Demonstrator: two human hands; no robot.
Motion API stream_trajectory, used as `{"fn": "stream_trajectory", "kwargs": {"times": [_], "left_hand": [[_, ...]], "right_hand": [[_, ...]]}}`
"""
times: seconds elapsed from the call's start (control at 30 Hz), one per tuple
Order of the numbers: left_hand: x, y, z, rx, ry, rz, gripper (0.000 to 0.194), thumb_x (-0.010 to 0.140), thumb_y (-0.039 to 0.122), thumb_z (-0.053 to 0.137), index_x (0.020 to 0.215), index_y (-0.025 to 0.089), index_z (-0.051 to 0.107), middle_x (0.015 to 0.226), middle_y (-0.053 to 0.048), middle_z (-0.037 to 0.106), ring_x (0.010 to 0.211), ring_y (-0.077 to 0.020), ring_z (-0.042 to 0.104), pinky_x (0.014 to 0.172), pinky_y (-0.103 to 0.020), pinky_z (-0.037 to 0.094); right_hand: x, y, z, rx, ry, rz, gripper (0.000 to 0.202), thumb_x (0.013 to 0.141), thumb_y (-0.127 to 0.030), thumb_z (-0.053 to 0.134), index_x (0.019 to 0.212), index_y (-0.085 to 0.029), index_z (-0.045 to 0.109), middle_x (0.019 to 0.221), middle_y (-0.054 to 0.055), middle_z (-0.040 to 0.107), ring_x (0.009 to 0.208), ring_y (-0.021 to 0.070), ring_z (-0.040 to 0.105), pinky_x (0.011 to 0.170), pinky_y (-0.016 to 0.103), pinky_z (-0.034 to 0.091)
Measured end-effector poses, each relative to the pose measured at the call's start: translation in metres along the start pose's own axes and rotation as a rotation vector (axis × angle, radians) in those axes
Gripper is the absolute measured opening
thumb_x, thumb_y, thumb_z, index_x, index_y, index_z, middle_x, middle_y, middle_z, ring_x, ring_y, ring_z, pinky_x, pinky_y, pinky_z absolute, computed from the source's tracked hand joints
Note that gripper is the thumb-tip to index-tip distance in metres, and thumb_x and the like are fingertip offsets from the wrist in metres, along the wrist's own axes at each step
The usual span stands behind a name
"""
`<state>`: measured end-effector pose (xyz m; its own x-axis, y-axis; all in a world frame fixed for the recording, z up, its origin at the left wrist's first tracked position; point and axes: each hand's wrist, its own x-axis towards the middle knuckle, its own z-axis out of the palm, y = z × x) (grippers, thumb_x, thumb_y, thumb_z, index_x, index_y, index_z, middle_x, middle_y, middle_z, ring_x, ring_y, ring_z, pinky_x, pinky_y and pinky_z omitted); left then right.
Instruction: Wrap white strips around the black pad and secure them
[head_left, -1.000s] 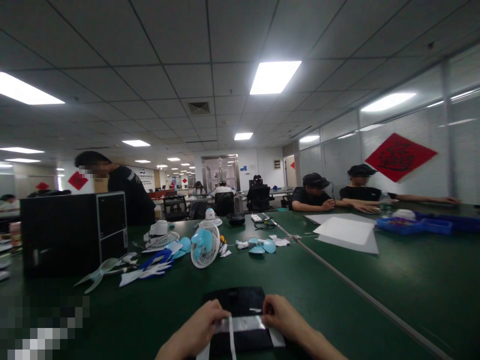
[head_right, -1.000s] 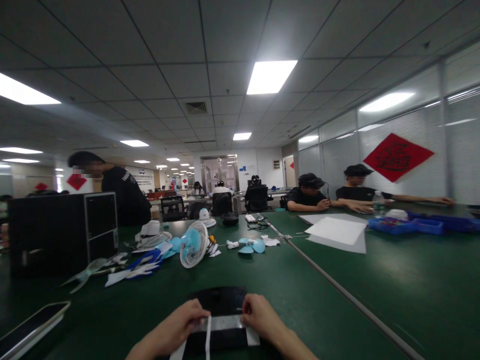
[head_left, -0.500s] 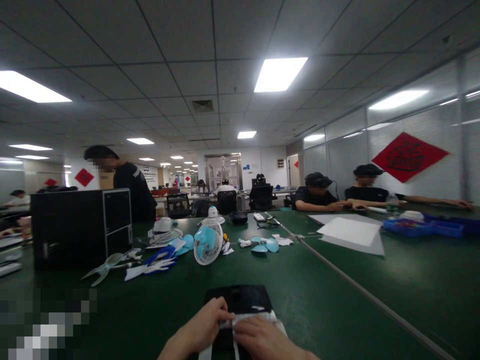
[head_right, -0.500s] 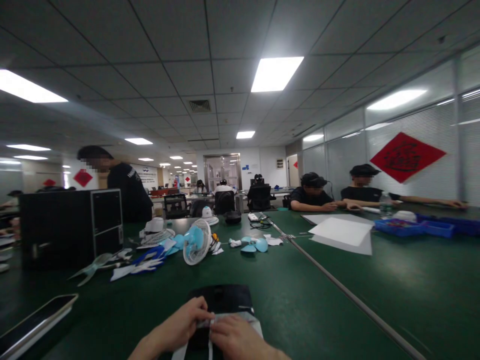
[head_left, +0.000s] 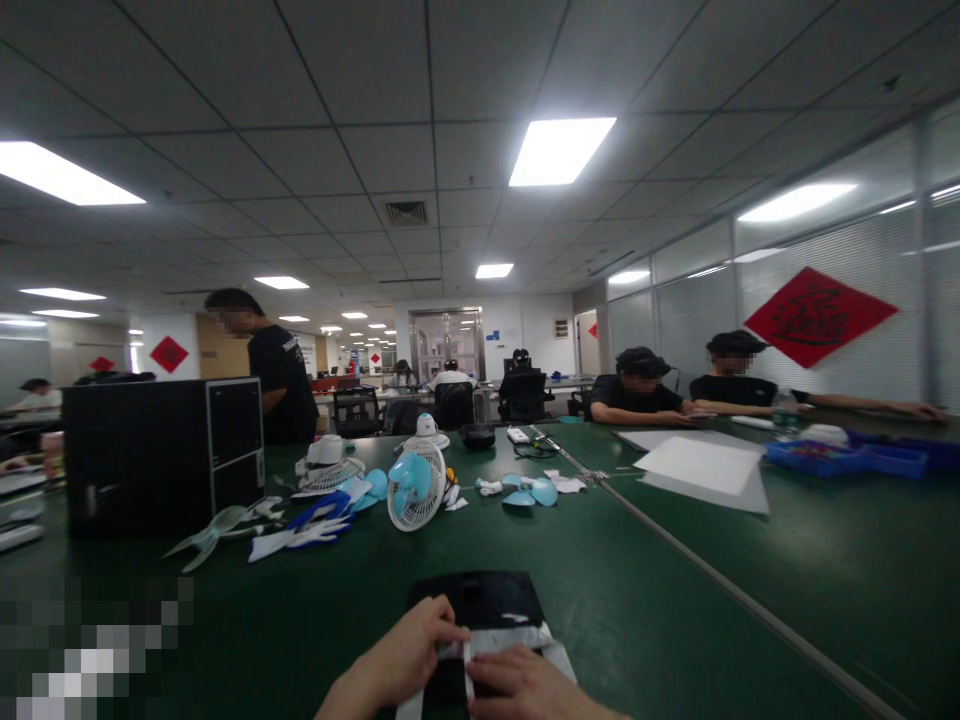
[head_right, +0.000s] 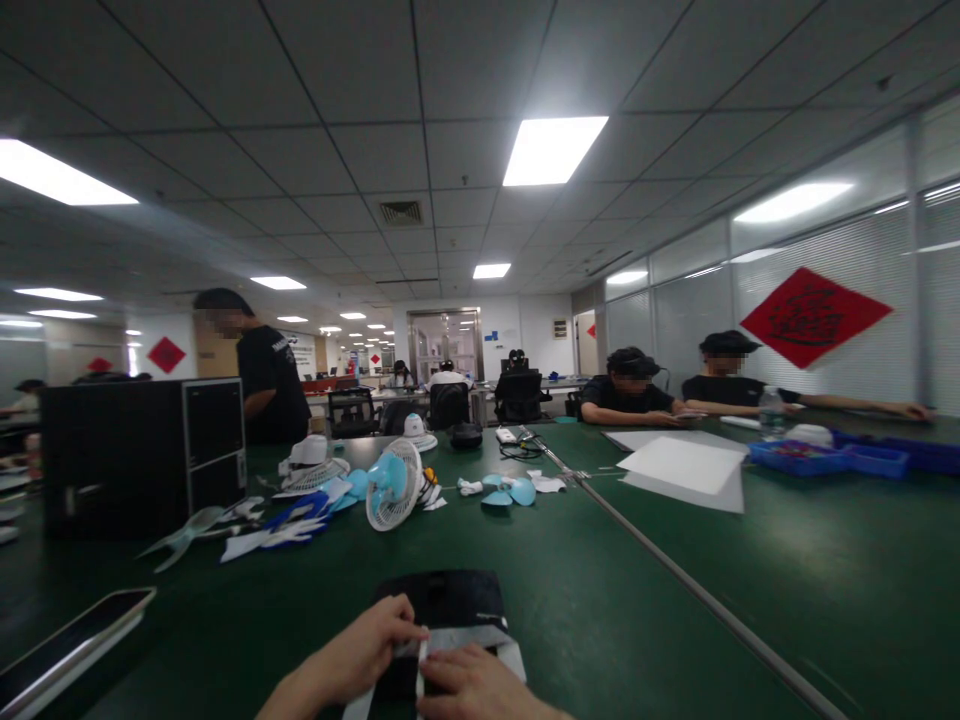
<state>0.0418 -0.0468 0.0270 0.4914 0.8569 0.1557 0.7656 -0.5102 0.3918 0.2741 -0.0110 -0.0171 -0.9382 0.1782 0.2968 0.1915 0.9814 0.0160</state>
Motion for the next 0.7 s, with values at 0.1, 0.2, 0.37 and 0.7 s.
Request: {"fn": "stream_trajectory", "kwargs": {"times": [0.1,0.2,0.37,0.7], "left_hand": [[0.000,0.002,-0.001,0.000,0.007,0.001,0.051,0.077,0.002,0.038,0.106,0.031,0.067,0.107,0.000,0.058,0.100,-0.0155,0.053,0.086,-0.027,0.039],[0.001,0.001,-0.002,0.003,0.020,-0.003,0.051,0.074,0.000,0.038,0.102,0.029,0.068,0.105,0.000,0.060,0.099,-0.0149,0.055,0.086,-0.025,0.040],[0.002,-0.002,-0.001,0.005,0.027,-0.003,0.047,0.073,0.000,0.040,0.098,0.028,0.069,0.104,0.000,0.061,0.098,-0.0142,0.056,0.085,-0.024,0.040],[0.000,-0.004,0.000,-0.029,0.026,-0.013,0.038,0.080,0.008,0.042,0.098,0.027,0.069,0.104,0.000,0.061,0.098,-0.0146,0.056,0.086,-0.024,0.040]], "right_hand": [[0.001,-0.002,-0.006,0.059,-0.007,0.043,0.036,0.096,-0.032,0.048,0.130,-0.024,0.055,0.129,0.008,0.061,0.118,0.0208,0.054,0.099,0.030,0.040],[0.004,-0.005,-0.012,0.107,0.007,0.089,0.047,0.094,-0.038,0.052,0.137,-0.019,0.050,0.136,0.011,0.057,0.125,0.0224,0.050,0.105,0.032,0.037],[0.012,-0.007,-0.012,0.134,-0.016,0.171,0.051,0.091,-0.042,0.054,0.135,-0.017,0.053,0.137,0.012,0.055,0.125,0.0251,0.050,0.108,0.034,0.036],[0.014,-0.014,-0.021,0.227,-0.018,0.261,0.059,0.088,-0.046,0.057,0.137,-0.014,0.052,0.140,0.014,0.052,0.130,0.0280,0.046,0.112,0.037,0.033]]}}
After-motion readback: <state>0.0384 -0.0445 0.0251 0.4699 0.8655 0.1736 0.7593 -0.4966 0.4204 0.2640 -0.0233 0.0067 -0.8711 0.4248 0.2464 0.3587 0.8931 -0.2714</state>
